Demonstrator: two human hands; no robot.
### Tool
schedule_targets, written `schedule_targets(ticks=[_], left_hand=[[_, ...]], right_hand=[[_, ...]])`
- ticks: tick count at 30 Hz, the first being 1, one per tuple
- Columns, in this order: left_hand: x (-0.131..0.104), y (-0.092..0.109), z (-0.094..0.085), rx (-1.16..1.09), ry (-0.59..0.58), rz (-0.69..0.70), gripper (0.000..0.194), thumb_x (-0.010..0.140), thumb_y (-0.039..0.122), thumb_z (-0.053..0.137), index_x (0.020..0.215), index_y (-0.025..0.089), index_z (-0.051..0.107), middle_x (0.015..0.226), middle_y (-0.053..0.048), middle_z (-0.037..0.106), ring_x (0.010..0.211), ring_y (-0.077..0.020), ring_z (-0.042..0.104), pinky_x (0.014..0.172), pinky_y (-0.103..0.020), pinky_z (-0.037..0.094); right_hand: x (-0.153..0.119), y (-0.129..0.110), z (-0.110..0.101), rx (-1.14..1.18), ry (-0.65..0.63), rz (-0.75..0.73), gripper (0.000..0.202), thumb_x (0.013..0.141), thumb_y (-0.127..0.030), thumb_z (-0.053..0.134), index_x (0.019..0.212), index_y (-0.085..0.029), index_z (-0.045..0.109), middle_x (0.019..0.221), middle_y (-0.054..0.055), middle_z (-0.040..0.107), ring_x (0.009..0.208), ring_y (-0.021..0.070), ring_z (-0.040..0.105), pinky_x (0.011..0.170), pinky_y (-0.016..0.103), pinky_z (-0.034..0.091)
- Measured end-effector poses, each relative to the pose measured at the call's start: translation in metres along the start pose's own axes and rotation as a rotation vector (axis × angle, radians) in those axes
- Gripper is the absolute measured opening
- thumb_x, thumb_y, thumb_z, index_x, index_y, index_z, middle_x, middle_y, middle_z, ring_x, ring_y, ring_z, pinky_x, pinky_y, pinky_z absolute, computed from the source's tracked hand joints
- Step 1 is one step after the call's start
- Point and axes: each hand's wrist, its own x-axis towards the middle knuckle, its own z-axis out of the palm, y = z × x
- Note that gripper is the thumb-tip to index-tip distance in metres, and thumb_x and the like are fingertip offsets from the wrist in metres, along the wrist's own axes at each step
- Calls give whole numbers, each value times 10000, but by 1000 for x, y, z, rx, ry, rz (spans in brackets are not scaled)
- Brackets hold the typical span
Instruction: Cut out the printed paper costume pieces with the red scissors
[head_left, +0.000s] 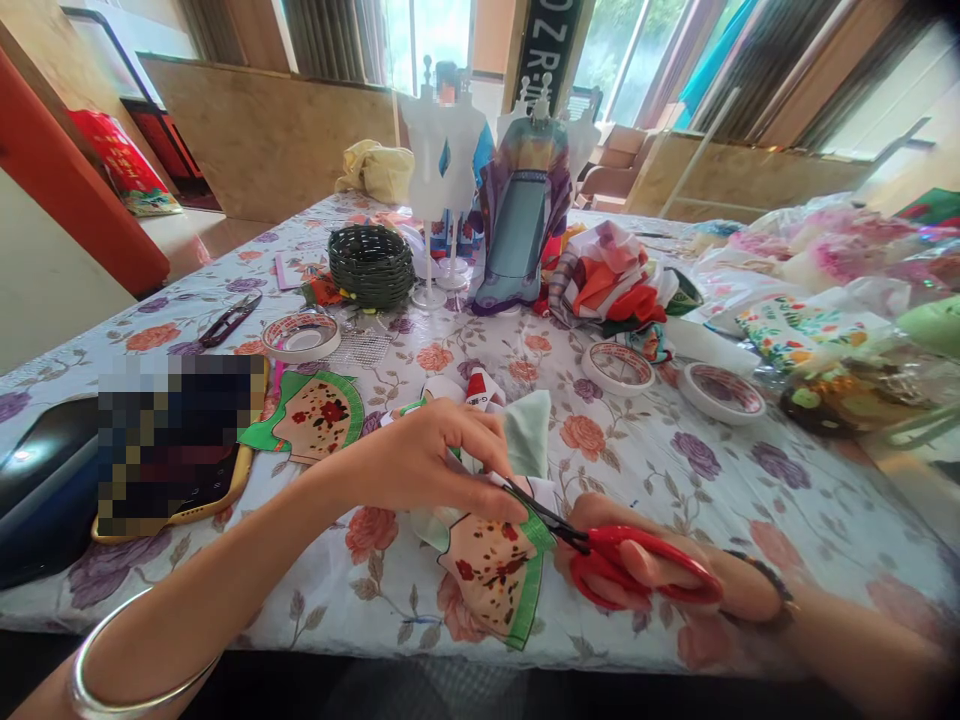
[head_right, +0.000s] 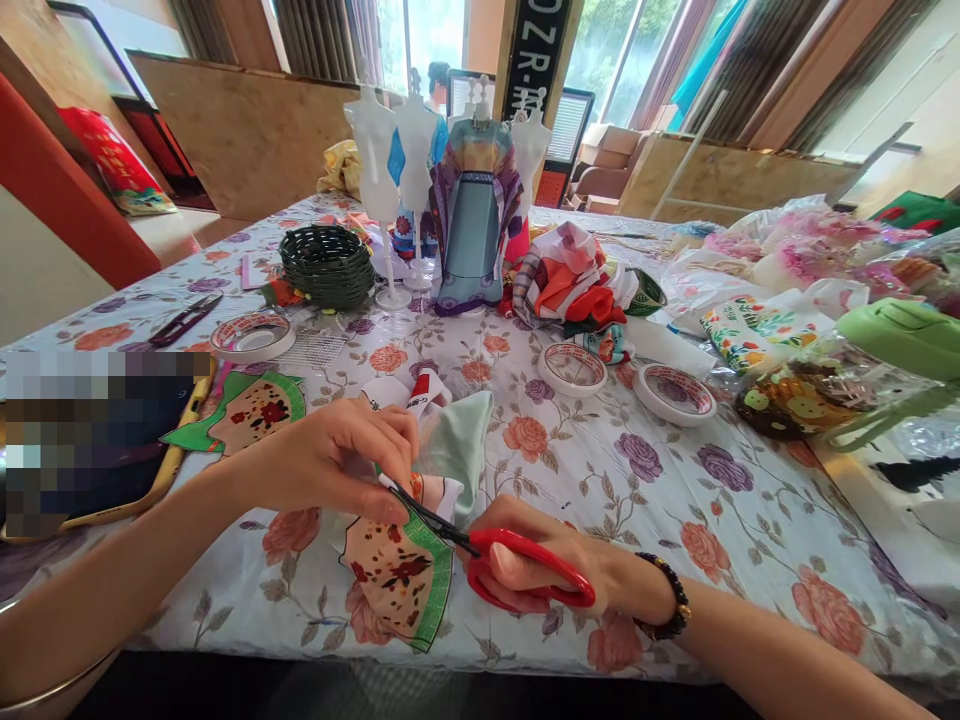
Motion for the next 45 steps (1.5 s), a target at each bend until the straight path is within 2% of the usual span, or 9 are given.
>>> schedule_targets(ticks=[4, 9, 13, 18, 24, 28, 32, 39, 45], left_hand=[[1, 0, 0, 2, 20, -7, 16, 732, 184, 776, 727, 171, 769, 627, -3, 647, 676, -109, 538, 633, -222, 445], [0, 0, -3, -9, 59, -19, 96, 690, 205, 815, 773, 178, 777, 672, -4, 650, 671, -110, 547, 630, -228, 446], [0, 1, -8, -39, 111, -13, 172, 668, 169, 830, 829, 203, 778, 692, 24, 640, 676, -87, 552, 672, -208, 453], [0, 1, -11, -128, 135, -42, 145, 681, 108, 802, 791, 194, 762, 725, 22, 687, 691, -79, 600, 682, -188, 471], [1, 5, -8, -97, 163, 7, 98, 697, 85, 776, 706, 180, 752, 660, 21, 681, 655, -79, 589, 671, -194, 475], [1, 6, -7, -56, 153, 1, 59, 745, 130, 750, 713, 177, 733, 672, 20, 672, 648, -80, 582, 676, -207, 479], [1, 6, -8, -26, 138, -19, 61, 762, 158, 739, 708, 176, 716, 671, 17, 668, 672, -94, 590, 686, -218, 482], [-1, 5, -9, 24, 87, -32, 50, 784, 184, 720, 740, 185, 745, 687, 11, 684, 671, -90, 571, 685, -215, 475], [-1, 6, -8, 41, 66, -73, 118, 812, 255, 685, 750, 175, 747, 662, -6, 659, 678, -110, 563, 633, -218, 450]], right_hand=[[0, 3, 1, 77, 10, -48, 548, 873, -735, 411, 711, -214, 367, 610, -40, 397, 525, 95, 313, 497, 267, 237], [5, 4, -5, 77, -89, -63, 581, 856, -762, 405, 672, -212, 375, 592, -35, 401, 523, 96, 341, 497, 270, 259], [8, 3, -10, 80, -116, -79, 611, 835, -794, 392, 673, -205, 407, 583, -36, 419, 493, 84, 324, 481, 260, 261], [12, -4, -11, 39, -156, -98, 643, 833, -776, 434, 581, -184, 441, 518, -37, 410, 462, 68, 345, 465, 237, 288], [13, -9, -12, -16, -177, -74, 691, 811, -809, 408, 555, -169, 454, 500, -34, 427, 436, 53, 357, 414, 209, 257], [8, -13, -7, -56, -138, -21, 666, 838, -797, 373, 629, -172, 470, 599, -19, 449, 526, 78, 377, 496, 233, 304], [4, -12, -1, 52, -42, -59, 619, 847, -765, 410, 669, -177, 483, 638, -7, 463, 579, 107, 417, 562, 272, 335], [5, -3, -1, 71, -38, -99, 599, 862, -734, 426, 684, -166, 495, 625, -2, 477, 564, 108, 415, 551, 275, 327], [3, -9, -1, 46, -22, -35, 620, 843, -776, 392, 661, -188, 464, 632, -3, 462, 579, 119, 406, 547, 287, 319]])
